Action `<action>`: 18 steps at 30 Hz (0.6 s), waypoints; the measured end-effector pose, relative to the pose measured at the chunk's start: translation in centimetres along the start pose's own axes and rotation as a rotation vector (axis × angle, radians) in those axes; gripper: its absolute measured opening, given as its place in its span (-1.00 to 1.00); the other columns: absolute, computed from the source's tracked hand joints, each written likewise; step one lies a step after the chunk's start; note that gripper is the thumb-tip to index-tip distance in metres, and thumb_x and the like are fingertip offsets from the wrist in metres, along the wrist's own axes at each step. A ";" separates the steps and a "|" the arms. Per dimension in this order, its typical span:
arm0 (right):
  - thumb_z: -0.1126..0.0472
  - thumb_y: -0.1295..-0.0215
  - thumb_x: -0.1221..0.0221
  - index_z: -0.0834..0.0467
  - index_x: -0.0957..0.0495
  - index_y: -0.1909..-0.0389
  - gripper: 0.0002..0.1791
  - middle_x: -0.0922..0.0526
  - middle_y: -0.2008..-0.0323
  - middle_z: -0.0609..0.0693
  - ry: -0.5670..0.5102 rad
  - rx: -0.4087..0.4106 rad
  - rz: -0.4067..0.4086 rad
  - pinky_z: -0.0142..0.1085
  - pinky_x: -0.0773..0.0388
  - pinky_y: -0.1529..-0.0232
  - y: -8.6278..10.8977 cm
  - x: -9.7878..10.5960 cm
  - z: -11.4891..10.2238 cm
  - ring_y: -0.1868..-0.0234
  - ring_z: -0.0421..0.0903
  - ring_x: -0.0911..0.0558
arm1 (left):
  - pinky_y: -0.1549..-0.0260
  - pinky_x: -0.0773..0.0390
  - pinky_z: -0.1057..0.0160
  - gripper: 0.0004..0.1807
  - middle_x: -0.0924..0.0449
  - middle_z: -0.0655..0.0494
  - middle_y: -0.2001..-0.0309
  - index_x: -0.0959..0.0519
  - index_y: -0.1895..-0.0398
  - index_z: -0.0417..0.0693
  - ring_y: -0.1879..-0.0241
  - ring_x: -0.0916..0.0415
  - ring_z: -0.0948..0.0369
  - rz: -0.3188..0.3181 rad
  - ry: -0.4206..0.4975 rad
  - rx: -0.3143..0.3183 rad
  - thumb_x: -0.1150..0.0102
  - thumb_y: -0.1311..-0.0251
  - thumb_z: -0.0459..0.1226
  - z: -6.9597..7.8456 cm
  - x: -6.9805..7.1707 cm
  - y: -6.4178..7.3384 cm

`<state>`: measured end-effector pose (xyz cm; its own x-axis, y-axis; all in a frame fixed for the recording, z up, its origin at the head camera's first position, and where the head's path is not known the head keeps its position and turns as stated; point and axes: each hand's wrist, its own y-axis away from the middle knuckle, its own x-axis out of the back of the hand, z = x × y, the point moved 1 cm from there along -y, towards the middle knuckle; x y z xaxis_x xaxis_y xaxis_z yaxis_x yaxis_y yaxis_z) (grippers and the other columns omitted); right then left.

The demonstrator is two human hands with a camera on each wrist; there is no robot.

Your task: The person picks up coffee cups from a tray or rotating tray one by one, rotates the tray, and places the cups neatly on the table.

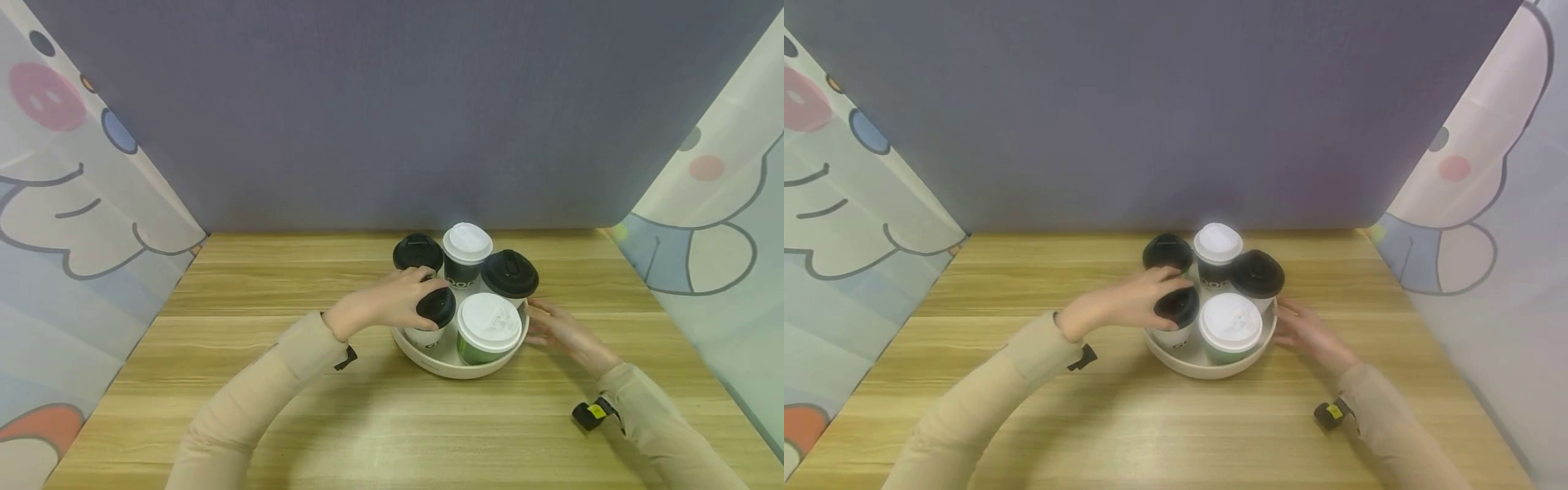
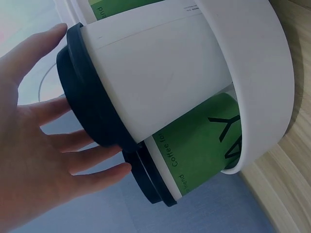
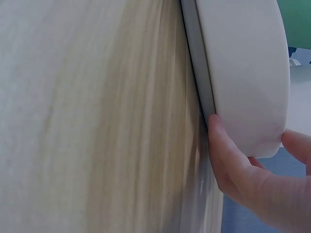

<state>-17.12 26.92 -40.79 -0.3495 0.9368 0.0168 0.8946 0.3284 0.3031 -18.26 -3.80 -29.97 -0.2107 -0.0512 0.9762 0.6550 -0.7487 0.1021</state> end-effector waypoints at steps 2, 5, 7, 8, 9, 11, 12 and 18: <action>0.11 -0.38 0.20 0.46 0.43 -0.26 -0.24 -0.23 -0.07 0.37 0.008 0.000 0.000 -0.26 -0.46 0.07 0.0 0.0 0.0 0.16 -0.25 -0.52 | -0.10 -0.17 -0.03 -0.21 -0.15 -0.06 -0.22 -0.19 -0.27 0.08 -0.20 -0.13 0.02 -0.014 0.012 0.004 -0.17 0.06 0.09 0.1 -0.1 -0.2; 0.10 -0.37 0.20 0.45 0.42 -0.27 -0.23 -0.17 -0.11 0.43 0.013 -0.002 0.006 -0.26 -0.46 0.07 -0.1 0.1 0.1 0.16 -0.25 -0.52 | -0.07 -0.20 -0.05 -0.19 -0.16 -0.02 -0.21 -0.18 -0.27 0.11 -0.20 -0.13 0.05 -0.028 0.022 0.011 -0.20 0.10 0.09 0.2 -0.2 -0.4; 0.09 -0.37 0.20 0.45 0.43 -0.27 -0.23 -0.11 -0.13 0.49 0.013 0.000 0.003 -0.25 -0.45 0.06 -0.1 0.1 0.2 0.15 -0.25 -0.51 | -0.06 -0.21 -0.06 -0.17 -0.17 0.00 -0.20 -0.17 -0.28 0.11 -0.20 -0.13 0.06 -0.036 0.017 0.014 -0.21 0.11 0.10 0.3 -0.2 -0.5; 0.09 -0.37 0.19 0.44 0.42 -0.27 -0.23 -0.08 -0.14 0.51 0.008 -0.002 0.005 -0.25 -0.45 0.06 -0.2 0.1 0.3 0.15 -0.25 -0.51 | -0.06 -0.22 -0.06 -0.16 -0.17 0.00 -0.20 -0.17 -0.28 0.11 -0.20 -0.13 0.07 -0.038 0.016 0.013 -0.22 0.11 0.10 0.3 -0.2 -0.6; 0.08 -0.37 0.19 0.44 0.42 -0.27 -0.22 -0.03 -0.15 0.53 0.003 -0.005 0.006 -0.24 -0.44 0.05 -0.2 0.1 0.3 0.15 -0.25 -0.51 | -0.07 -0.22 -0.05 -0.15 -0.17 -0.01 -0.20 -0.16 -0.28 0.10 -0.19 -0.13 0.06 -0.042 0.016 0.012 -0.23 0.12 0.09 0.4 -0.2 -0.6; 0.08 -0.37 0.19 0.43 0.43 -0.27 -0.22 0.04 -0.18 0.55 -0.008 -0.008 0.007 -0.24 -0.44 0.04 -0.2 0.1 0.4 0.14 -0.25 -0.51 | -0.08 -0.22 -0.04 -0.13 -0.17 -0.02 -0.20 -0.14 -0.30 0.07 -0.20 -0.13 0.05 -0.050 0.021 0.009 -0.24 0.12 0.08 0.4 -0.3 -0.7; 0.08 -0.37 0.19 0.43 0.43 -0.27 -0.22 0.06 -0.19 0.55 -0.012 -0.009 0.006 -0.23 -0.43 0.04 -0.2 0.1 0.4 0.13 -0.24 -0.50 | -0.08 -0.22 -0.02 -0.12 -0.15 -0.03 -0.21 -0.12 -0.31 0.07 -0.20 -0.13 0.05 -0.056 0.022 0.011 -0.23 0.11 0.07 0.5 -0.3 -0.8; 0.09 -0.37 0.20 0.43 0.43 -0.27 -0.23 0.09 -0.20 0.55 -0.021 -0.005 0.004 -0.22 -0.43 0.03 -0.2 0.2 0.5 0.11 -0.22 -0.50 | -0.10 -0.22 -0.02 -0.09 -0.11 -0.05 -0.24 -0.06 -0.33 0.07 -0.22 -0.09 0.04 -0.079 0.023 0.020 -0.24 0.11 0.04 0.6 -0.6 -0.9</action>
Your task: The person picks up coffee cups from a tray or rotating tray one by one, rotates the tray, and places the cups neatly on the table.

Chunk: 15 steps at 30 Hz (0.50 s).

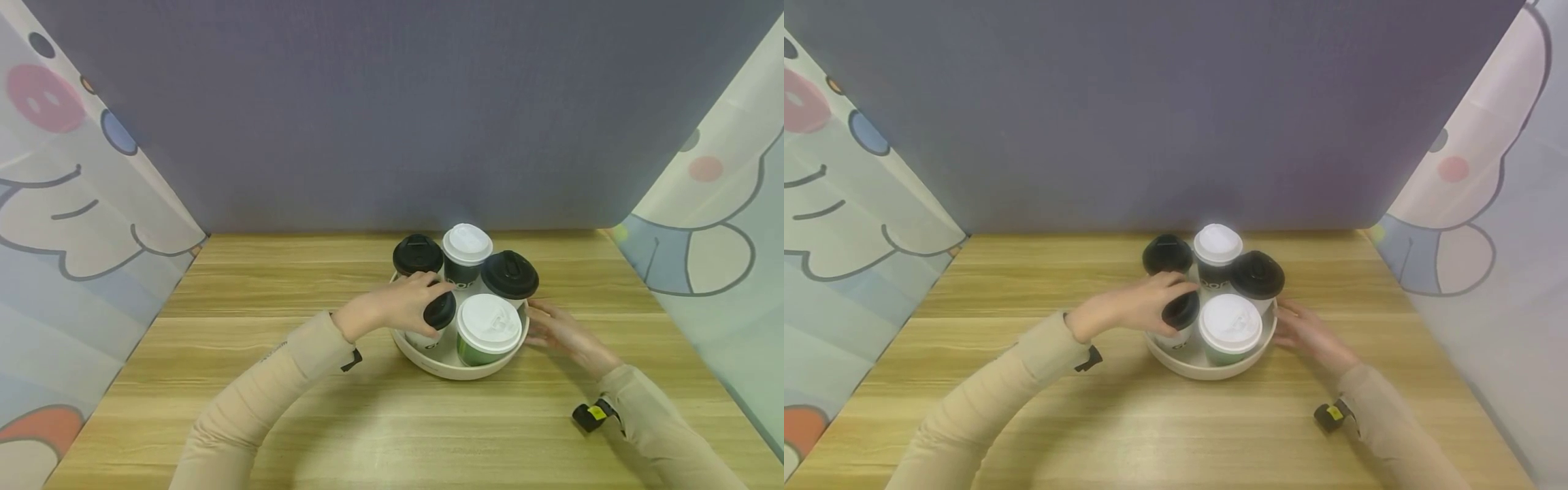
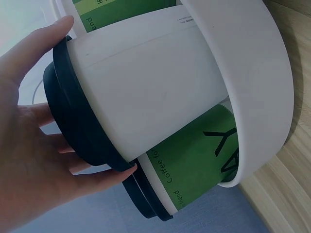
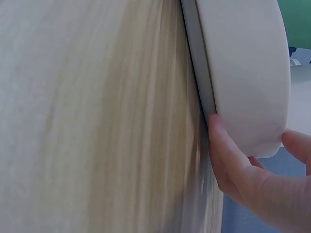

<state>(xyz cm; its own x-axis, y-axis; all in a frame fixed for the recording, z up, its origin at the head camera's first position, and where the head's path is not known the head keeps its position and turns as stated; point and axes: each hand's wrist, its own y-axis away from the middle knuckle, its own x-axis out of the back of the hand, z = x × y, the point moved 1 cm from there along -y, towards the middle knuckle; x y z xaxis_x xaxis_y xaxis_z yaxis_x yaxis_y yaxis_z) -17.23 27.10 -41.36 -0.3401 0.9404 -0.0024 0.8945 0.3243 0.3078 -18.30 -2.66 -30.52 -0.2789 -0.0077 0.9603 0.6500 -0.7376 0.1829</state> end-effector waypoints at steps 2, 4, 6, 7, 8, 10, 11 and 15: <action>0.09 -0.37 0.19 0.43 0.43 -0.28 -0.23 0.08 -0.20 0.55 -0.001 0.001 0.001 -0.22 -0.43 0.03 0.0 0.0 0.0 0.12 -0.22 -0.50 | -0.09 -0.23 -0.01 -0.08 -0.11 -0.06 -0.24 -0.06 -0.33 0.05 -0.22 -0.09 0.04 0.000 -0.005 -0.005 -0.25 0.12 0.04 0.0 0.0 -0.1; 0.09 -0.37 0.19 0.42 0.42 -0.28 -0.23 0.08 -0.20 0.54 -0.002 0.001 0.005 -0.22 -0.43 0.03 0.0 0.0 0.0 0.12 -0.23 -0.50 | -0.07 -0.25 0.00 -0.08 -0.13 -0.07 -0.23 -0.08 -0.32 0.03 -0.20 -0.11 0.04 0.002 -0.012 -0.012 -0.26 0.14 0.04 0.1 0.0 -0.1; 0.08 -0.37 0.18 0.42 0.42 -0.28 -0.22 0.07 -0.20 0.54 -0.002 -0.001 0.008 -0.22 -0.43 0.03 0.0 -0.1 0.0 0.13 -0.23 -0.51 | -0.04 -0.28 0.03 -0.09 -0.15 -0.07 -0.21 -0.11 -0.30 0.00 -0.17 -0.15 0.04 0.006 -0.017 -0.021 -0.28 0.15 0.03 0.1 0.0 -0.2; 0.08 -0.37 0.18 0.42 0.41 -0.28 -0.22 0.07 -0.20 0.53 -0.004 -0.003 0.011 -0.22 -0.43 0.04 0.0 -0.1 0.0 0.13 -0.23 -0.51 | -0.02 -0.31 0.04 -0.10 -0.17 -0.07 -0.20 -0.13 -0.29 -0.01 -0.15 -0.16 0.04 0.009 -0.017 -0.025 -0.29 0.16 0.03 0.1 0.1 -0.2; 0.08 -0.37 0.18 0.42 0.41 -0.28 -0.23 0.07 -0.20 0.53 -0.003 -0.005 0.013 -0.22 -0.43 0.04 0.0 -0.1 0.0 0.13 -0.23 -0.51 | 0.00 -0.32 0.05 -0.11 -0.19 -0.06 -0.18 -0.15 -0.28 -0.01 -0.14 -0.18 0.04 0.012 -0.020 -0.029 -0.29 0.17 0.03 0.1 0.1 -0.3; 0.08 -0.37 0.18 0.42 0.41 -0.28 -0.23 0.07 -0.20 0.52 -0.003 -0.007 0.014 -0.23 -0.43 0.04 0.0 -0.1 0.0 0.13 -0.23 -0.51 | 0.04 -0.36 0.06 -0.13 -0.22 -0.05 -0.14 -0.19 -0.24 -0.02 -0.10 -0.21 0.04 0.018 -0.025 -0.038 -0.30 0.18 0.03 0.1 0.1 -0.4; 0.08 -0.37 0.18 0.42 0.41 -0.28 -0.23 0.06 -0.20 0.52 0.000 -0.007 0.015 -0.23 -0.44 0.04 0.0 -0.1 0.0 0.13 -0.22 -0.51 | 0.06 -0.37 0.06 -0.15 -0.24 -0.04 -0.12 -0.21 -0.22 -0.01 -0.09 -0.22 0.04 0.021 -0.029 -0.041 -0.30 0.19 0.03 0.1 0.2 -0.4; 0.08 -0.37 0.18 0.43 0.39 -0.28 -0.23 0.04 -0.19 0.51 0.019 0.000 0.015 -0.23 -0.44 0.04 0.0 0.0 0.0 0.13 -0.21 -0.50 | 0.10 -0.40 0.07 -0.19 -0.26 -0.01 -0.07 -0.25 -0.17 0.02 -0.04 -0.25 0.05 0.030 -0.047 -0.052 -0.30 0.21 0.06 0.1 0.2 -0.6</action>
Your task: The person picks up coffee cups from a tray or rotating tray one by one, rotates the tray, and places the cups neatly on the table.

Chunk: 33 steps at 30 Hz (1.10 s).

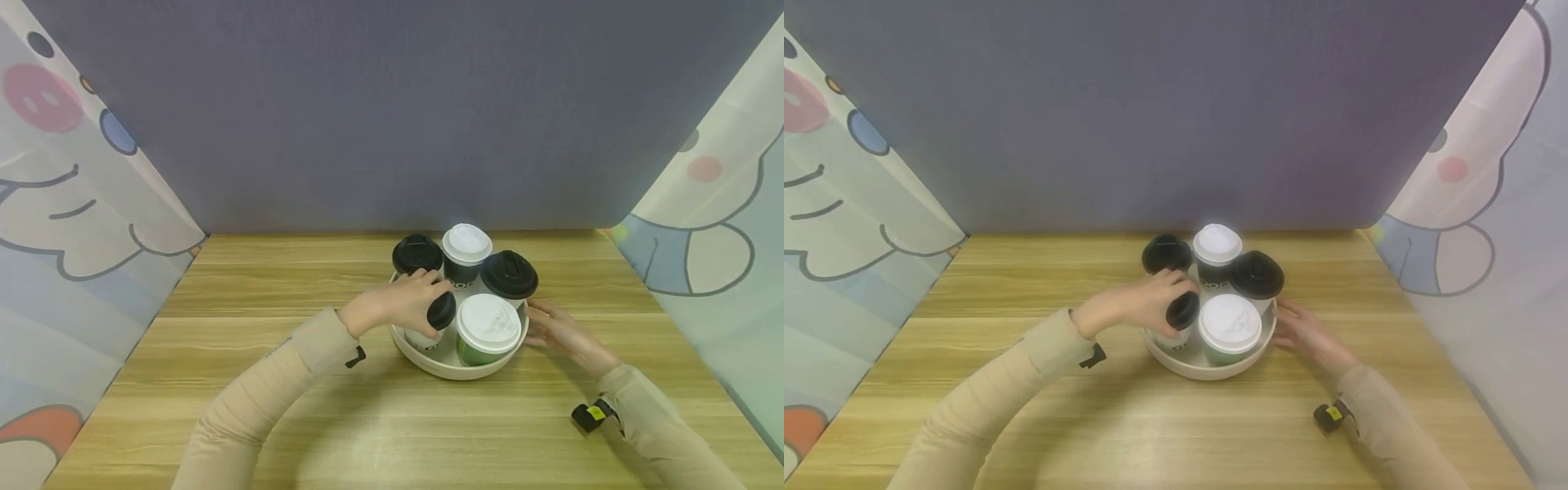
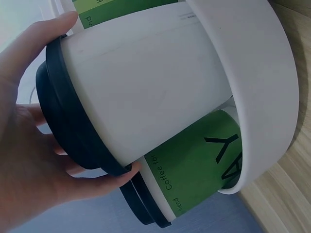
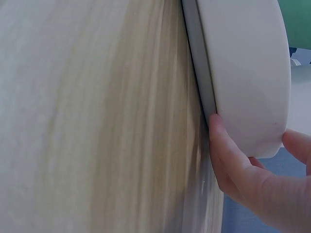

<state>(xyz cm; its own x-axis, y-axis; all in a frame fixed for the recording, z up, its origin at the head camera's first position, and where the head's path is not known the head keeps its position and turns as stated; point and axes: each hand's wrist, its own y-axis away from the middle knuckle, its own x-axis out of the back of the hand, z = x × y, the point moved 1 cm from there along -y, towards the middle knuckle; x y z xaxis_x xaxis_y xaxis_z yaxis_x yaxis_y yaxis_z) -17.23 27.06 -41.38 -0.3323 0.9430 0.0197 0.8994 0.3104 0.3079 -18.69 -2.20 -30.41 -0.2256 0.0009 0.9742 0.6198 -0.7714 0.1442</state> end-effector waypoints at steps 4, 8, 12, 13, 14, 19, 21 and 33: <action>0.08 -0.36 0.18 0.43 0.38 -0.28 -0.23 -0.03 -0.17 0.48 0.012 0.003 0.001 -0.23 -0.44 0.04 -0.1 0.0 0.0 0.14 -0.22 -0.51 | 0.13 -0.41 0.08 -0.21 -0.29 0.02 -0.03 -0.27 -0.13 0.05 -0.01 -0.26 0.08 0.022 -0.013 -0.001 -0.31 0.24 0.07 0.0 0.3 0.0; 0.09 -0.36 0.18 0.43 0.38 -0.28 -0.24 -0.06 -0.16 0.45 0.013 0.001 0.001 -0.23 -0.44 0.04 -0.1 0.1 0.1 0.14 -0.23 -0.51 | 0.13 -0.39 0.07 -0.22 -0.29 0.02 -0.04 -0.28 -0.11 0.07 -0.02 -0.25 0.09 0.038 -0.013 0.003 -0.31 0.25 0.08 0.2 1.1 0.3; 0.08 -0.36 0.17 0.42 0.38 -0.29 -0.23 -0.05 -0.17 0.46 0.013 0.001 0.003 -0.24 -0.44 0.05 -0.1 0.1 0.1 0.14 -0.23 -0.51 | 0.10 -0.37 0.08 -0.22 -0.25 0.01 -0.09 -0.27 -0.13 0.07 -0.03 -0.22 0.08 0.044 -0.004 -0.002 -0.30 0.23 0.08 0.2 2.0 0.7; 0.08 -0.36 0.18 0.43 0.38 -0.28 -0.23 -0.03 -0.17 0.48 0.016 0.005 -0.002 -0.23 -0.44 0.04 -0.1 0.1 0.1 0.13 -0.23 -0.50 | 0.10 -0.37 0.08 -0.22 -0.25 0.00 -0.10 -0.27 -0.13 0.06 -0.03 -0.22 0.07 0.048 -0.007 -0.004 -0.30 0.23 0.08 0.1 2.3 0.9; 0.07 -0.36 0.18 0.43 0.38 -0.28 -0.23 -0.03 -0.17 0.48 0.016 0.006 -0.002 -0.24 -0.44 0.05 -0.1 0.1 0.0 0.14 -0.23 -0.50 | 0.09 -0.37 0.09 -0.22 -0.24 -0.01 -0.11 -0.27 -0.13 0.06 -0.03 -0.22 0.07 0.053 -0.010 -0.006 -0.29 0.23 0.08 0.1 2.5 1.1; 0.08 -0.37 0.19 0.43 0.38 -0.28 -0.24 -0.03 -0.18 0.47 0.019 0.011 -0.009 -0.23 -0.44 0.04 -0.1 0.1 0.0 0.13 -0.24 -0.50 | 0.09 -0.38 0.13 -0.23 -0.26 -0.05 -0.07 -0.29 -0.09 0.01 0.00 -0.23 0.04 0.097 -0.013 -0.021 -0.32 0.25 0.04 -0.2 3.6 1.9; 0.08 -0.37 0.19 0.43 0.38 -0.28 -0.24 -0.02 -0.18 0.48 0.019 0.011 -0.010 -0.23 -0.44 0.05 -0.1 0.1 0.0 0.13 -0.24 -0.50 | 0.07 -0.37 0.12 -0.24 -0.27 -0.05 -0.05 -0.30 -0.08 0.00 0.00 -0.23 0.04 0.112 -0.010 -0.023 -0.34 0.25 0.02 -0.3 3.9 2.3; 0.09 -0.36 0.18 0.42 0.40 -0.28 -0.23 -0.16 -0.13 0.40 -0.001 0.001 -0.003 -0.24 -0.44 0.05 -0.2 0.2 0.2 0.16 -0.26 -0.52 | 0.04 -0.32 0.09 -0.22 -0.28 -0.06 -0.04 -0.32 -0.09 -0.06 0.00 -0.22 0.05 0.162 0.018 0.024 -0.37 0.28 -0.02 -1.8 5.4 4.7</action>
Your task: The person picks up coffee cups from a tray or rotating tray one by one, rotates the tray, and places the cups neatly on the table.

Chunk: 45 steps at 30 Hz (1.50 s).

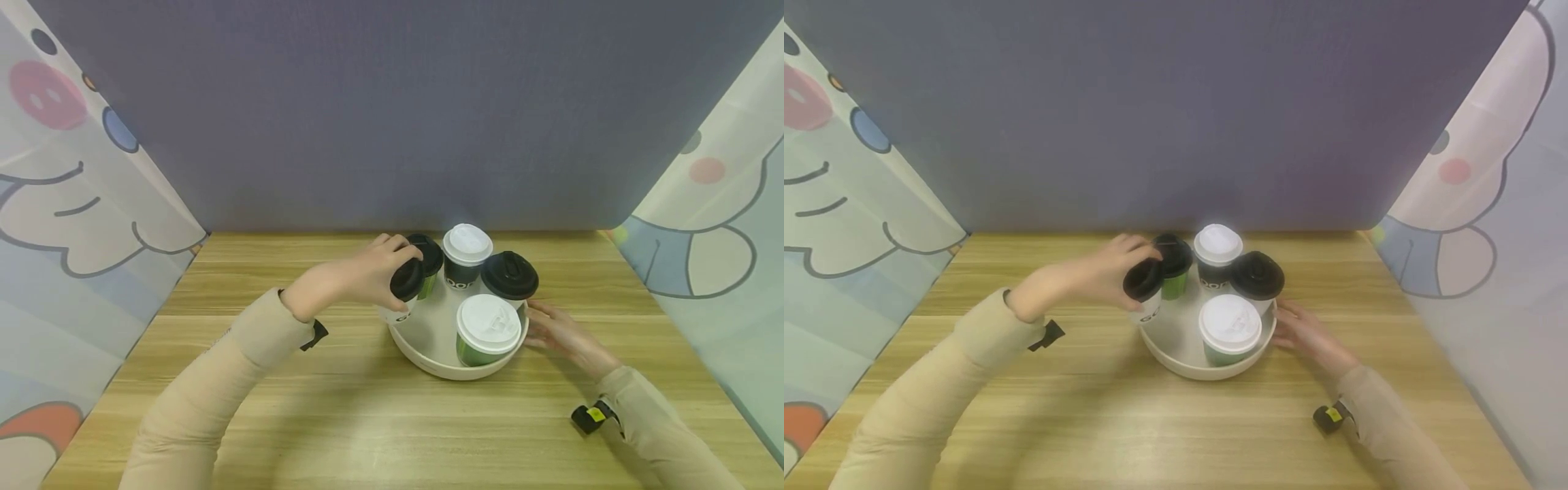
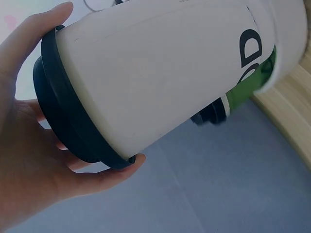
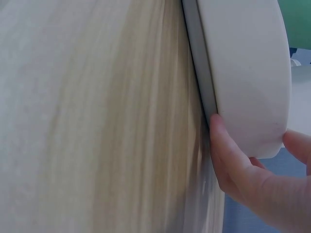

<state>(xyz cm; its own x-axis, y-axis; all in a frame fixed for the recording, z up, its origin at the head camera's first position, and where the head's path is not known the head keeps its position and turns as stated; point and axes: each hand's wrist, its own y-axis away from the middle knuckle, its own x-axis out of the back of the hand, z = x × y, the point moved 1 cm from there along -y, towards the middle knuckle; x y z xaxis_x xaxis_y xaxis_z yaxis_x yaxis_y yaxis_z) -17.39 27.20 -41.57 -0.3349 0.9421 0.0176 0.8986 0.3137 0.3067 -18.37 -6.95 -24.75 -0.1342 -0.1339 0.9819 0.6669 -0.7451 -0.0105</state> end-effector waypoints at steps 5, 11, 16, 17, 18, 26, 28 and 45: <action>0.10 -0.36 0.17 0.43 0.42 -0.28 -0.22 -0.30 -0.04 0.26 -0.016 0.004 -0.017 -0.24 -0.45 0.05 0.1 0.0 -0.2 0.16 -0.25 -0.52 | 0.09 -0.31 0.03 -0.23 -0.29 -0.04 -0.05 -0.33 -0.08 -0.04 0.01 -0.23 0.05 0.020 -0.002 0.051 -0.37 0.29 -0.03 -1.4 0.3 0.7; 0.10 -0.37 0.18 0.43 0.42 -0.28 -0.23 -0.32 -0.03 0.24 -0.018 -0.005 -0.011 -0.24 -0.44 0.05 0.1 -0.1 -0.2 0.16 -0.24 -0.53 | 0.08 -0.29 -0.03 -0.23 -0.26 -0.04 -0.06 -0.32 -0.11 -0.04 -0.01 -0.20 0.02 0.002 0.012 0.116 -0.36 0.25 -0.04 -2.9 0.6 1.5; 0.13 -0.37 0.20 0.44 0.43 -0.27 -0.25 -0.36 0.03 0.16 -0.040 -0.002 -0.022 -0.24 -0.46 0.06 0.2 -0.1 -0.3 0.17 -0.21 -0.53 | 0.08 -0.29 -0.07 -0.22 -0.26 -0.05 -0.07 -0.31 -0.12 -0.04 -0.03 -0.20 0.00 -0.001 0.010 0.168 -0.36 0.25 -0.04 -4.4 0.5 2.1; 0.13 -0.38 0.20 0.44 0.44 -0.27 -0.25 -0.37 0.05 0.14 -0.044 -0.001 -0.026 -0.24 -0.46 0.07 0.2 -0.1 -0.3 0.18 -0.21 -0.54 | 0.07 -0.28 -0.08 -0.22 -0.26 -0.05 -0.07 -0.30 -0.12 -0.04 -0.03 -0.20 0.00 -0.001 0.011 0.176 -0.36 0.25 -0.03 -4.8 0.4 2.2; 0.14 -0.38 0.20 0.44 0.44 -0.27 -0.25 -0.38 0.06 0.12 -0.050 0.001 -0.030 -0.24 -0.46 0.07 0.2 -0.1 -0.3 0.18 -0.20 -0.54 | 0.07 -0.28 -0.08 -0.22 -0.26 -0.05 -0.07 -0.31 -0.12 -0.04 -0.03 -0.20 0.00 0.000 0.014 0.185 -0.36 0.25 -0.03 -5.1 0.3 2.3; 0.14 -0.38 0.20 0.44 0.44 -0.27 -0.25 -0.42 0.11 0.05 -0.052 0.002 -0.026 -0.25 -0.47 0.08 0.3 -0.2 -0.4 0.19 -0.23 -0.53 | 0.11 -0.29 -0.09 -0.21 -0.28 -0.11 -0.07 -0.30 -0.12 -0.07 0.00 -0.21 -0.05 0.033 0.028 0.224 -0.36 0.27 -0.05 -7.6 -0.2 3.3; 0.14 -0.37 0.20 0.44 0.43 -0.27 -0.25 -0.42 0.11 0.06 -0.051 0.000 -0.021 -0.26 -0.47 0.09 0.3 -0.2 -0.4 0.19 -0.23 -0.54 | 0.09 -0.28 -0.12 -0.19 -0.26 -0.13 -0.09 -0.27 -0.15 -0.07 -0.03 -0.20 -0.08 0.031 0.035 0.249 -0.34 0.25 -0.04 -8.3 -0.2 3.5; 0.13 -0.37 0.17 0.42 0.43 -0.28 -0.23 -0.04 -0.17 0.48 -0.046 -0.017 -0.013 -0.24 -0.45 0.06 0.2 -0.3 -0.4 0.17 -0.24 -0.52 | 0.09 -0.24 -0.22 -0.15 -0.09 -0.25 -0.19 -0.18 -0.22 -0.10 -0.12 -0.08 -0.20 0.032 0.057 0.454 -0.30 0.17 -0.01 -14.3 -0.9 5.0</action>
<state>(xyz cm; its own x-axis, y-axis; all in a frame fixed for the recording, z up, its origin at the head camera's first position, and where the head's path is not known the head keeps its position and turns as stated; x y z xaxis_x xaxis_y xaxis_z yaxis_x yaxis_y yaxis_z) -17.16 26.93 -41.13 -0.3327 0.9426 -0.0298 0.8891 0.3240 0.3232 -25.36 -19.89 -28.43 -0.1404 -0.1975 0.9702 0.9234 -0.3797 0.0563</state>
